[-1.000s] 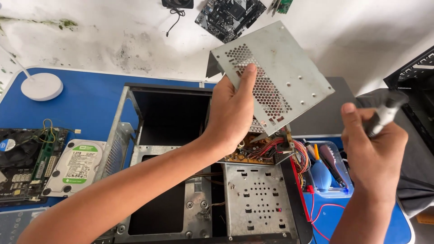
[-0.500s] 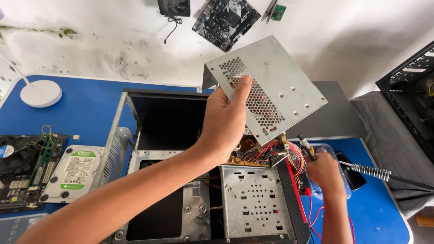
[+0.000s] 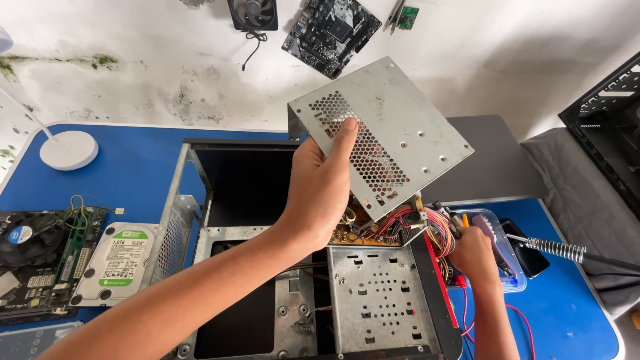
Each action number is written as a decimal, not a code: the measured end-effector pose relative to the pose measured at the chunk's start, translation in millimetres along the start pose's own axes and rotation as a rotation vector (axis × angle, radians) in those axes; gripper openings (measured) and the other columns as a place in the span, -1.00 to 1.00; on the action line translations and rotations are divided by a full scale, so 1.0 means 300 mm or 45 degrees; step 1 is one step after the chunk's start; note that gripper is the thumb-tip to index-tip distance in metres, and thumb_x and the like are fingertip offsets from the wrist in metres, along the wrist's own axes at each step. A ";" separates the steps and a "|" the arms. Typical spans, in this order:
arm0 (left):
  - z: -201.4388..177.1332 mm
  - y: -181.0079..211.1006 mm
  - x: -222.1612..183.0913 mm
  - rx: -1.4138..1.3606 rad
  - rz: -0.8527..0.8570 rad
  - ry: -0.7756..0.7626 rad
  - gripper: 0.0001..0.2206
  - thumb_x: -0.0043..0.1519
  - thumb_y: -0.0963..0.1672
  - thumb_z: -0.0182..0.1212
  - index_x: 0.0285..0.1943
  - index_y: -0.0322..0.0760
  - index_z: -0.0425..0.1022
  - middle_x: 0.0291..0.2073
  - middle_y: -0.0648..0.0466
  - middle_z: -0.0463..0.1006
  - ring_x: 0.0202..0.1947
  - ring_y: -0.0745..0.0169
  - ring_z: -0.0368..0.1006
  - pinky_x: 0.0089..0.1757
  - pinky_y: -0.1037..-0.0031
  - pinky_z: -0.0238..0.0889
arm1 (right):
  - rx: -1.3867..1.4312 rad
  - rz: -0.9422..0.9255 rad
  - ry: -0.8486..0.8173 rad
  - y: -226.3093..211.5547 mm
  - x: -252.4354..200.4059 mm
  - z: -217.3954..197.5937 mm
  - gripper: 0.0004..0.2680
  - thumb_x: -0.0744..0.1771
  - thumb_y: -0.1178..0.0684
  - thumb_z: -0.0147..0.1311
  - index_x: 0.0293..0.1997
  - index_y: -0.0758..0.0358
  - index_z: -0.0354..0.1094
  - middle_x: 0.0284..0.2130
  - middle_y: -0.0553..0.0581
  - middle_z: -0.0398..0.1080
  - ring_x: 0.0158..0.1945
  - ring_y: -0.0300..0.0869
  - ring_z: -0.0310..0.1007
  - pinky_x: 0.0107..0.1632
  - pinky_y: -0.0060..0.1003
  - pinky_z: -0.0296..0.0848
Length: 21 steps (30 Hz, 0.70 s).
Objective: Cleaning dust from a computer power supply unit using a manual air blower and disassembling the unit with a screwdriver.
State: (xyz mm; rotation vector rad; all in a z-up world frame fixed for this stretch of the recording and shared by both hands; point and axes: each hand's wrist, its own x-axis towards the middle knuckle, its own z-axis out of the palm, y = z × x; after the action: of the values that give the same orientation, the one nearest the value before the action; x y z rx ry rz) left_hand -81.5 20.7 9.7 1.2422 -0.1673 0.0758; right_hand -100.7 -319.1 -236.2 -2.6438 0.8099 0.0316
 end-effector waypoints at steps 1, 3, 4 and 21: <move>-0.007 -0.012 -0.003 0.002 -0.003 0.000 -0.70 0.41 -0.02 0.08 -0.41 -0.05 0.23 -0.68 0.46 0.01 -0.69 0.73 -0.09 -0.54 0.67 0.02 | 0.000 0.002 -0.003 0.011 -0.006 -0.022 -0.75 0.26 -0.10 0.14 -0.22 0.20 0.67 -0.39 0.35 0.63 -0.12 0.30 0.62 0.00 0.03 0.53; -0.020 -0.030 0.004 -0.015 -0.015 -0.013 -0.69 0.42 -0.02 0.08 -0.41 -0.06 0.23 -0.68 0.44 0.05 -0.68 0.71 -0.09 -0.52 0.66 0.02 | 0.134 0.018 0.032 0.022 -0.004 -0.072 -0.74 0.25 -0.14 0.24 -0.13 0.15 0.67 -0.33 0.38 0.63 -0.07 0.35 0.58 0.03 0.12 0.48; -0.025 -0.025 0.002 -0.012 -0.008 -0.009 -0.69 0.42 -0.02 0.08 -0.41 -0.06 0.23 -0.68 0.44 0.05 -0.68 0.71 -0.09 -0.52 0.66 0.02 | 0.137 0.010 0.032 -0.040 -0.061 -0.171 -0.74 0.25 -0.14 0.24 -0.13 0.15 0.67 -0.33 0.38 0.63 -0.07 0.35 0.58 0.03 0.12 0.48; -0.062 -0.036 -0.013 -0.105 -0.039 -0.009 -0.61 0.41 -0.04 0.05 -0.51 -0.06 0.09 -0.61 0.30 0.07 -0.56 0.45 -0.10 -0.44 0.55 -0.08 | 1.036 -0.836 0.131 -0.490 -0.289 -0.680 -0.85 0.33 0.31 0.26 -0.04 0.45 0.47 -0.25 0.14 0.47 -0.24 -0.30 0.35 -0.13 -0.52 0.33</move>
State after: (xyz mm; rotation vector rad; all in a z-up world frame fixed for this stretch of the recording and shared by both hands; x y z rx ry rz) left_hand -82.2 34.8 -6.8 1.1623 -0.1560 0.0376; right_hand -110.8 -233.3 15.3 -1.9949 -0.0766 -0.4964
